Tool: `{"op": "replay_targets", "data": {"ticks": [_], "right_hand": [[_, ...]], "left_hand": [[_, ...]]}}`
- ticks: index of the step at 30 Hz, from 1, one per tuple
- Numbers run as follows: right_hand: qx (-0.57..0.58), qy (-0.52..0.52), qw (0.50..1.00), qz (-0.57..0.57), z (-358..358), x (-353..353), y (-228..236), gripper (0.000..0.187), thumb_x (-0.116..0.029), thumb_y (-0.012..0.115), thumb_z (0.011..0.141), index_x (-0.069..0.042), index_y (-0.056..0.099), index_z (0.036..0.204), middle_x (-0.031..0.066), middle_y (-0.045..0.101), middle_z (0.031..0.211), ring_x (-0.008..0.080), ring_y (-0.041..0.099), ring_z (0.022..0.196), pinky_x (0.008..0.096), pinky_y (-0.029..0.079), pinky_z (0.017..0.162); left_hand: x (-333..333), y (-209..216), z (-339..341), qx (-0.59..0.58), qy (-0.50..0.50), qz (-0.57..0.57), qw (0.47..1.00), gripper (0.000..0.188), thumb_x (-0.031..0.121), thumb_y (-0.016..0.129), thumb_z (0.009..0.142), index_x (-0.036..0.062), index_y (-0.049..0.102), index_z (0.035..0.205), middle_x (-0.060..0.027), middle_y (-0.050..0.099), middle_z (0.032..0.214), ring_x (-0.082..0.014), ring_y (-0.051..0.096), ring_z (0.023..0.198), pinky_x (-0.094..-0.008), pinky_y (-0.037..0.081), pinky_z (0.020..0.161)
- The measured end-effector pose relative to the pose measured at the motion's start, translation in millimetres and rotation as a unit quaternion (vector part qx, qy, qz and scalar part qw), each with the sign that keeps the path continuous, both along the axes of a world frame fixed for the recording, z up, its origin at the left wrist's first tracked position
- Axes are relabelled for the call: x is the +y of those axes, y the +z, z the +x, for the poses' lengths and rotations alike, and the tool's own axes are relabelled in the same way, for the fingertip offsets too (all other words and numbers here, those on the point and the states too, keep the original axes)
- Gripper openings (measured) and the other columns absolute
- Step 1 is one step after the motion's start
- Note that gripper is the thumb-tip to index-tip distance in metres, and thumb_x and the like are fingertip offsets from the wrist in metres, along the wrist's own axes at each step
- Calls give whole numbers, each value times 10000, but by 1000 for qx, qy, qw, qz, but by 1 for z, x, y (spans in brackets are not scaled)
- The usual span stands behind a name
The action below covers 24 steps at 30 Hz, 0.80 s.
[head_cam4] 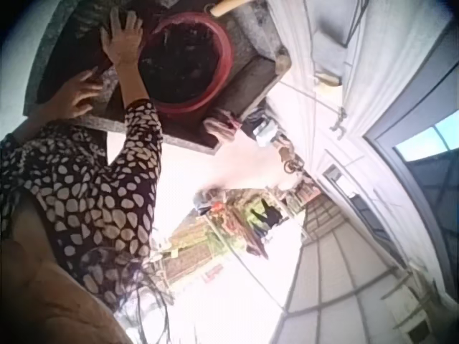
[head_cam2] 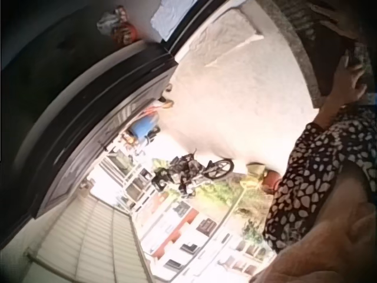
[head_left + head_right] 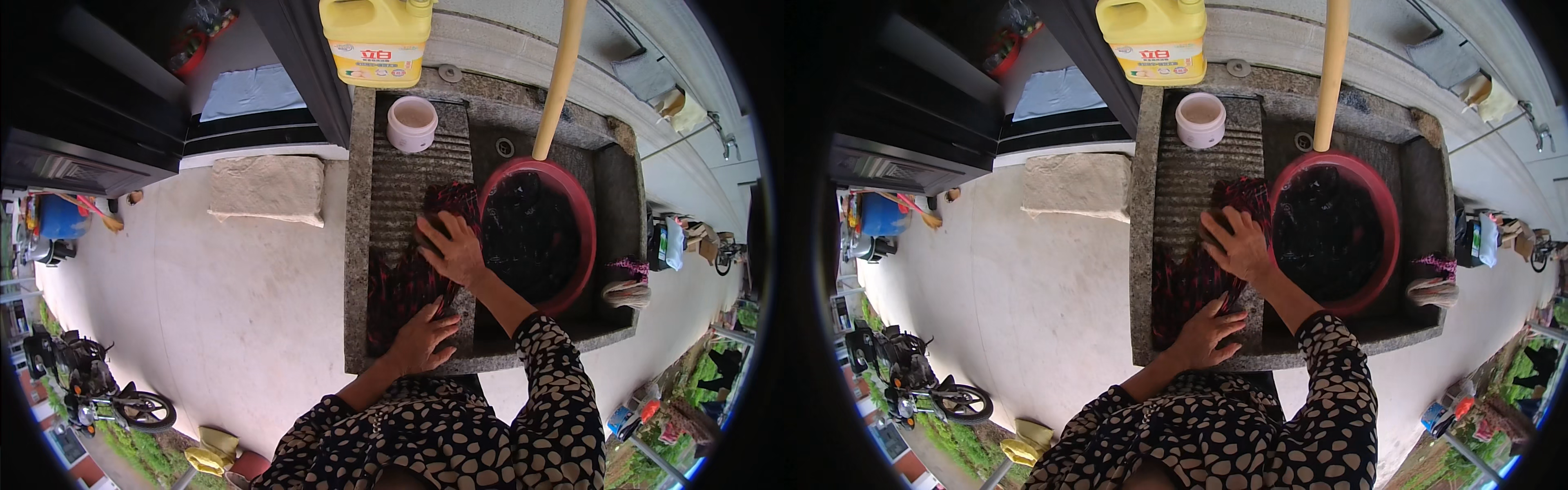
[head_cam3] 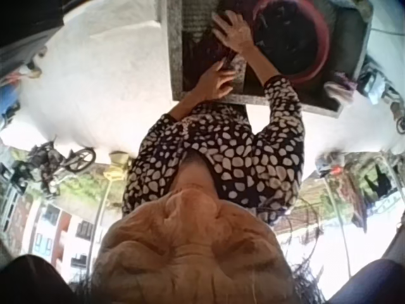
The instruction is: The person washes a patterned cloth by hand using a stone washboard and a bar of soap. They scrub the fabric on the ridged surface, rinse it in a red basin filled with water, and wring it out repeatedly. The process involves alternating between scrubbing and rinsing to clean the garment.
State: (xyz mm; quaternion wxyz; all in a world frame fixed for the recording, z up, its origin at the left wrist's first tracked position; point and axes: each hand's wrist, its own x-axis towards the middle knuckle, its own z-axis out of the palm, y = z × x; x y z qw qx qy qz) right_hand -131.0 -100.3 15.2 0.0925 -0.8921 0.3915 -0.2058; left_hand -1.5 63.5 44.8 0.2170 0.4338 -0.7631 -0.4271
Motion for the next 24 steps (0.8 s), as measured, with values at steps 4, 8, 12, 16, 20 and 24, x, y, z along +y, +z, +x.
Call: {"op": "replay_targets", "data": {"ticks": [4,8,12,16,20,24], "right_hand": [[-42,-255,965,34,-29,-92,-30,444,-275,691,809,-192,601,1235,128,509,1117,345,528,990,459,498,805],[-268,-280,872,299,-49,-112,-29,462,-292,671,825,-117,581,1242,145,542,1167,355,549,1044,415,484,863],[-115,-161,946,257,-43,-78,-5,645,-308,708,768,-100,468,1329,213,557,1146,368,578,1020,413,470,887],[-67,-195,934,292,-34,-60,7,687,-287,730,742,-100,444,1337,230,561,1102,353,578,988,417,466,879],[-392,-137,802,429,-38,-67,42,555,-150,690,812,-84,466,1316,71,585,979,136,549,875,275,451,806],[-547,-113,748,359,-43,-72,86,476,-65,638,852,-58,484,1303,2,578,980,78,517,896,229,421,833]], "left_hand": [[-6,2,-2,-7,-14,-15,1000,428,249,627,856,45,577,1228,-70,485,1361,-338,308,1344,-424,339,1079],[-8,12,2,91,187,-23,978,458,120,619,863,26,490,1293,-166,441,1345,-356,431,1243,-400,437,975],[-43,-3,19,-213,292,-119,925,393,20,586,847,-41,475,1219,-203,462,1184,-349,536,992,-393,501,813],[-53,-18,23,-253,271,-76,926,267,8,585,827,-3,506,1081,-172,527,967,-335,530,880,-406,479,723],[-51,-12,23,-112,351,-176,913,185,-20,534,861,7,496,1040,-165,546,935,-320,542,815,-388,484,683],[-34,30,19,76,479,-108,868,154,-41,501,886,-8,476,1035,-174,553,965,-328,556,791,-375,484,678]]}}
